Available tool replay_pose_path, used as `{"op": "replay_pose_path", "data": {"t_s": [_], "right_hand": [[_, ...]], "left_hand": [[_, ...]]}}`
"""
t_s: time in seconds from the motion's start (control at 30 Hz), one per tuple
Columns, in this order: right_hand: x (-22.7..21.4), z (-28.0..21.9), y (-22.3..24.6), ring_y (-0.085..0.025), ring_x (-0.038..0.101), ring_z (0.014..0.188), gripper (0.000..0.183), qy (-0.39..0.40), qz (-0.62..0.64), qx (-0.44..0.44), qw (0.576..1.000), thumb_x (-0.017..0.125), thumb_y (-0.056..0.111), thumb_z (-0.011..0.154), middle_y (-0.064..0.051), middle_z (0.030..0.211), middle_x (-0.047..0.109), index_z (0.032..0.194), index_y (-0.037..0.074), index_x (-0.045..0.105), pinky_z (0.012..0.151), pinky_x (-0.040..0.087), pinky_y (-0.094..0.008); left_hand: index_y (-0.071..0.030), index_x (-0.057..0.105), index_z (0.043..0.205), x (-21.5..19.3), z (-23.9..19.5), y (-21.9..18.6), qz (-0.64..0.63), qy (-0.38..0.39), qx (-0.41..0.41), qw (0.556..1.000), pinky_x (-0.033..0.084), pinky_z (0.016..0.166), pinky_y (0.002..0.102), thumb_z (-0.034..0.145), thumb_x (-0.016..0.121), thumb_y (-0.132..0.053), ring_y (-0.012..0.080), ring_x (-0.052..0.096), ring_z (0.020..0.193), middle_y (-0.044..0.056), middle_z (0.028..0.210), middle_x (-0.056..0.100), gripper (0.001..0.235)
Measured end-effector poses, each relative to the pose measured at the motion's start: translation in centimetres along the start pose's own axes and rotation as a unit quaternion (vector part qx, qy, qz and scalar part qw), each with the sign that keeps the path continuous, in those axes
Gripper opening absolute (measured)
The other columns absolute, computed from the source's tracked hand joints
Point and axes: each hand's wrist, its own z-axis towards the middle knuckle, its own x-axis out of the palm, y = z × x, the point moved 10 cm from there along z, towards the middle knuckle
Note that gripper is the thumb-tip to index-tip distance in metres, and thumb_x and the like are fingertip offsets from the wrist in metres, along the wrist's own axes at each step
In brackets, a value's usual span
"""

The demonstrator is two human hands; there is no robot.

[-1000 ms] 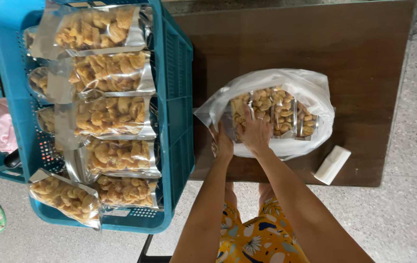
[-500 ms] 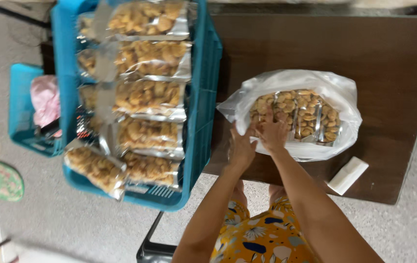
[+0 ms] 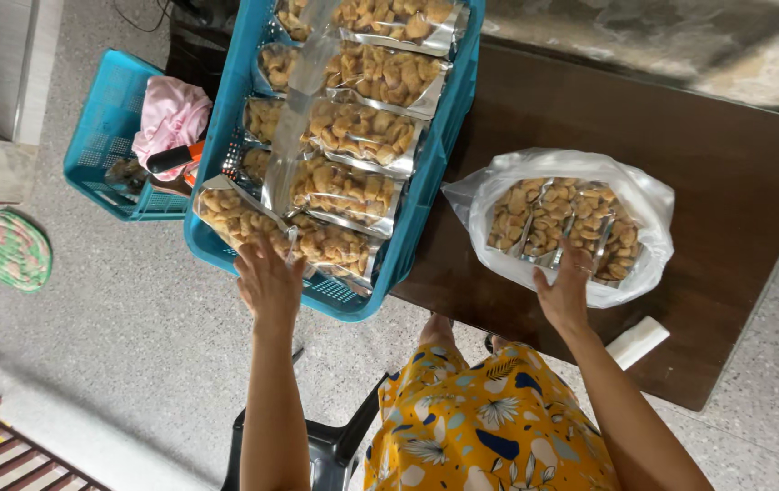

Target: The person unpacks a roll of white plastic bags and places one on a table. They then transfer multiple pre-sealed packets of snacks from a blue basket into the white bag, arranging them in rows.

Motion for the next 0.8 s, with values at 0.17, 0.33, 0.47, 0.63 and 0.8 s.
{"op": "replay_pose_path", "data": {"t_s": [0.17, 0.33, 0.47, 0.63, 0.8], "right_hand": [[-0.8, 0.5, 4.6, -0.036, 0.056, 0.116, 0.074, 0.043, 0.106, 0.062, 0.991, 0.069, 0.024, 0.089, -0.023, 0.149, 0.041, 0.154, 0.008, 0.04, 0.106, 0.048, -0.048], [-4.3, -0.5, 15.5, -0.043, 0.033, 0.146, 0.096, 0.014, 0.088, -0.127, 0.988, 0.078, 0.036, 0.087, -0.025, 0.156, 0.028, 0.158, 0.008, 0.021, 0.123, 0.03, -0.048], [-7.9, -3.9, 24.8, -0.041, 0.019, 0.152, 0.119, -0.101, 0.082, -0.308, 0.943, 0.08, 0.056, 0.081, -0.023, 0.162, 0.015, 0.164, 0.018, 0.003, 0.128, 0.017, -0.058], [-11.5, -5.2, 22.5, -0.037, 0.029, 0.147, 0.126, -0.214, 0.074, -0.309, 0.924, 0.087, 0.056, 0.069, -0.019, 0.159, 0.02, 0.164, 0.032, 0.008, 0.123, 0.029, -0.056], [-14.8, -7.1, 10.8, -0.041, 0.034, 0.14, 0.11, -0.304, -0.074, -0.23, 0.921, 0.1, 0.04, 0.068, -0.018, 0.151, 0.03, 0.148, 0.012, 0.03, 0.116, 0.037, -0.061]], "left_hand": [[-0.009, 0.066, 0.121, 2.1, 0.7, 3.4, -0.082, -0.008, -0.032, 0.996, 0.057, 0.079, 0.042, 0.11, 0.059, -0.034, 0.0254, 0.065, 0.097, 0.013, 0.116, 0.064, 0.028], [-0.01, 0.056, 0.071, -9.9, -1.7, 4.9, -0.489, -0.233, 0.025, 0.84, 0.043, 0.045, 0.033, 0.111, 0.055, -0.033, 0.0109, 0.053, 0.042, 0.0, 0.059, 0.06, 0.047], [-0.012, 0.055, 0.068, -14.4, -9.3, -0.4, -0.428, -0.215, 0.011, 0.878, 0.039, 0.046, 0.027, 0.112, 0.058, -0.033, 0.0062, 0.047, 0.044, 0.0, 0.065, 0.063, 0.049], [-0.007, 0.075, 0.081, -8.5, -12.3, -17.1, -0.678, 0.119, 0.136, 0.713, 0.039, 0.044, 0.021, 0.102, 0.059, -0.014, 0.0059, 0.058, 0.05, 0.0, 0.067, 0.072, 0.027], [0.0, 0.068, 0.095, 1.6, -14.8, -31.3, -0.775, 0.41, -0.072, 0.476, 0.06, 0.067, 0.03, 0.102, 0.06, -0.02, 0.0163, 0.071, 0.075, 0.01, 0.089, 0.072, 0.023]]}}
